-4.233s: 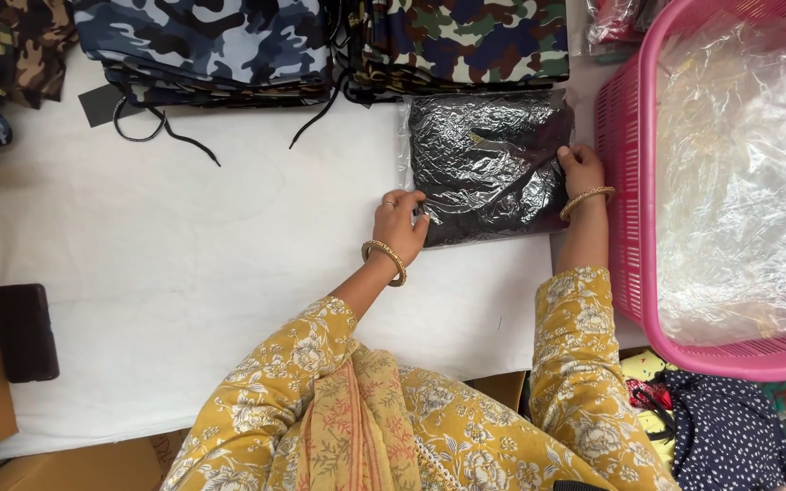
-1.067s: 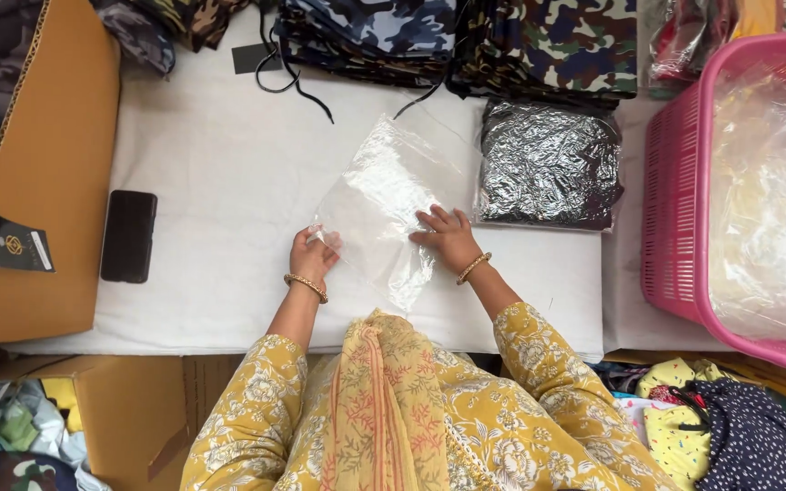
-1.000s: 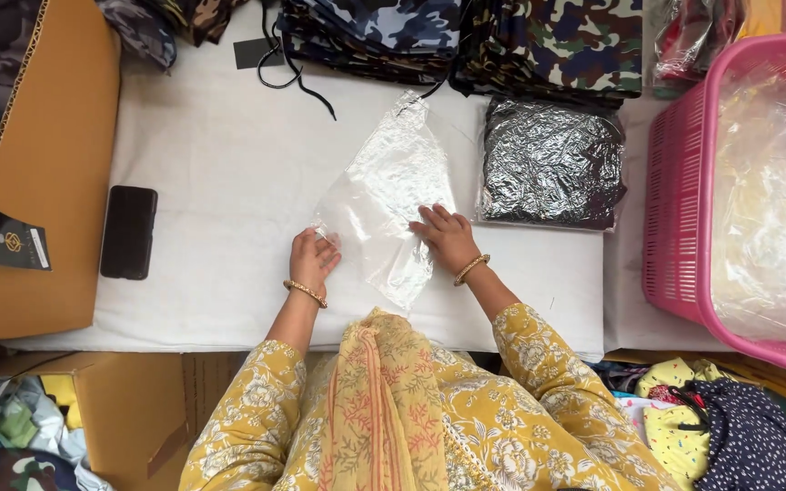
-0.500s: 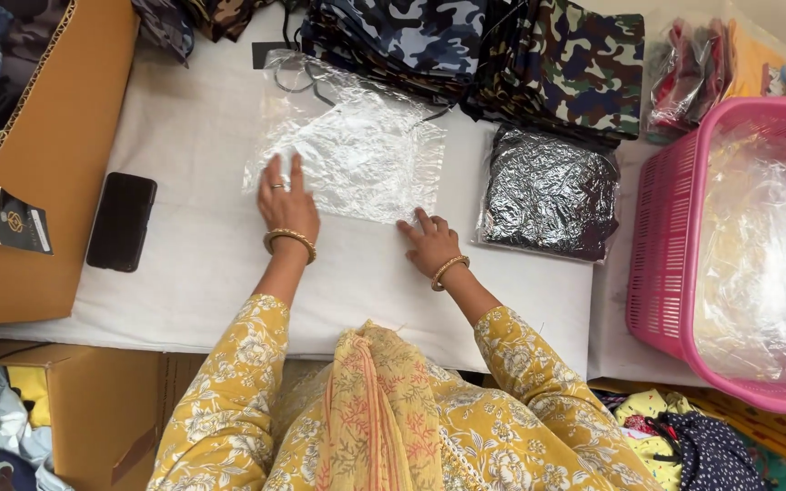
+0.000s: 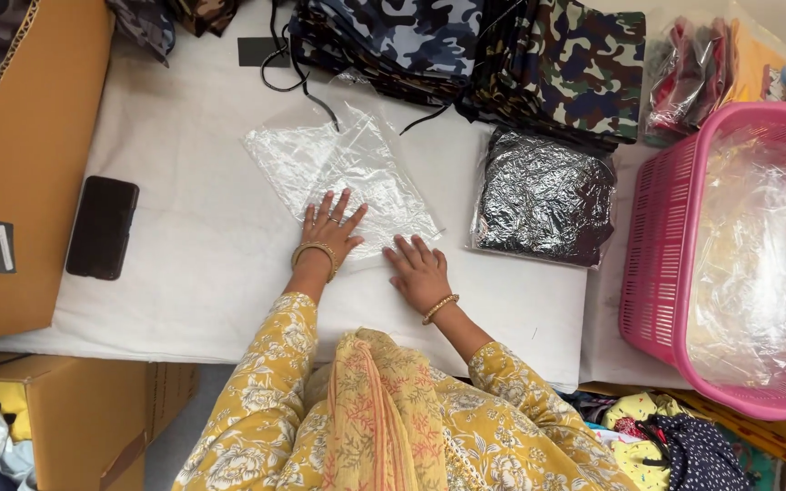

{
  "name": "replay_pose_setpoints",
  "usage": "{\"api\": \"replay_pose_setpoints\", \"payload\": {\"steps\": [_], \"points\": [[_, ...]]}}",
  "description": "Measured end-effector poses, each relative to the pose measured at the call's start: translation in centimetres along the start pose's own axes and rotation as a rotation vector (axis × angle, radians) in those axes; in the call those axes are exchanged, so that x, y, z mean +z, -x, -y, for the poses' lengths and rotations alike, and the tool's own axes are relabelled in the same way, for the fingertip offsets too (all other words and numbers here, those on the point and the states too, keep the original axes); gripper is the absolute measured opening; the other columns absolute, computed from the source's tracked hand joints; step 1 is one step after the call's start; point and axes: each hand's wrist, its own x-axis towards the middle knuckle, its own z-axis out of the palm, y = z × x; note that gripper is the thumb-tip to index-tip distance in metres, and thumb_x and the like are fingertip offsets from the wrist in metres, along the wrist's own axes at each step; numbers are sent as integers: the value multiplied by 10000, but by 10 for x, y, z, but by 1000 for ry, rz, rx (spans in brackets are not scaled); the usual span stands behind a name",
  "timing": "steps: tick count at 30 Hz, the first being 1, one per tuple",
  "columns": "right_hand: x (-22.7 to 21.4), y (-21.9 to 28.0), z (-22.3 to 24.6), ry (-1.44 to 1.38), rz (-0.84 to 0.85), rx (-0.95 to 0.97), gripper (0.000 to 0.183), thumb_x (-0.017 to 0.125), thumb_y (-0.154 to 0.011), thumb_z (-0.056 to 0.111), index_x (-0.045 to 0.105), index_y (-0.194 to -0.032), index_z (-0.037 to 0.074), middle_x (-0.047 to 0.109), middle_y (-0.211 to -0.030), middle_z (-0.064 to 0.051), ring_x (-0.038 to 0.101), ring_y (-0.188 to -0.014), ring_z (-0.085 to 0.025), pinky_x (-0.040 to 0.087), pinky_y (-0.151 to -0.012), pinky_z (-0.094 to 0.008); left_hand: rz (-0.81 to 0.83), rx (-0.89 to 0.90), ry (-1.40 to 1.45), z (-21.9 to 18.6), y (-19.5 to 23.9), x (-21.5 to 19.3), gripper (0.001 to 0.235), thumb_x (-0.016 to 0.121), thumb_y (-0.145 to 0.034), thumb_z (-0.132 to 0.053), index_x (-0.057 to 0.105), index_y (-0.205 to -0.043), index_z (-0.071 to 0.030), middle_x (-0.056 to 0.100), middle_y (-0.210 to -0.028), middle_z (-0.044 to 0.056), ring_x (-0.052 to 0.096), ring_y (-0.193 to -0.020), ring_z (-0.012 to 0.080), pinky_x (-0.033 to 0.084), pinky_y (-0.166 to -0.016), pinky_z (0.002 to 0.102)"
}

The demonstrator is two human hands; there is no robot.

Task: The person folds several camouflage-patterned shorts and places each one into a clear plastic bag on a white table. The person then seals the bags and stacks them. A smartphone and a pink basket are visible on the table.

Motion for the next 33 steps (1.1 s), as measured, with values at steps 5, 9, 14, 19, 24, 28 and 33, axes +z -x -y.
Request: {"api": "replay_pose_setpoints", "payload": {"steps": [5,9,14,19,24,28,33], "points": [[-12,3,-17,-145,20,16,547,716,-831,284,613,-1356,170,531,-1458,-100,478,-1334,-326,321,-1058,-543,-159,8,131,12,-11,5,494,406,-1090,-395,333,-1578,-417,138,-1734,-58,106,-1595,223,86,-1297,506],[-32,-39,-65,-469,-255,252,236,692,-967,208,733,-1184,123,735,-1228,-96,690,-1105,-277,514,-1016,-425,-19,108,50,-36,21,-46,521,429,-1059,-350,337,-1572,-350,164,-1705,-28,119,-1571,218,62,-1265,540],[-112,-159,-189,-384,-834,409,350,763,-932,124,654,-1246,14,699,-1182,-153,691,-1046,-280,566,-895,-366,16,110,23,-52,26,-23,593,497,-1006,-296,317,-1570,-316,141,-1694,11,88,-1560,229,41,-1247,542],[-120,-236,-275,13,-849,359,817,915,-732,298,535,-1331,-106,614,-1254,-319,620,-1135,-477,538,-907,-479,-36,88,126,-59,36,-19,601,543,-991,-254,349,-1558,-296,188,-1680,45,117,-1555,248,66,-1246,531],[-84,-249,-349,-255,-574,811,519,663,-920,236,634,-1408,62,748,-1200,-195,760,-1077,-366,598,-949,-436,-96,72,251,-48,35,-9,558,565,-987,-232,419,-1524,-266,294,-1642,62,202,-1537,267,145,-1251,476],[-103,-237,-340,-326,-494,763,545,711,-986,377,616,-1409,47,754,-1204,-184,743,-1085,-367,575,-934,-453,-77,88,316,-52,35,-6,552,566,-984,-225,431,-1519,-255,303,-1642,62,217,-1538,265,166,-1252,462],[-99,-255,-292,295,-582,415,946,840,-648,371,410,-1344,-102,642,-1256,-372,697,-983,-497,587,-693,-504,-7,214,121,-52,30,24,636,531,-925,-66,424,-1518,-269,209,-1681,41,168,-1532,252,129,-1228,460]]}}
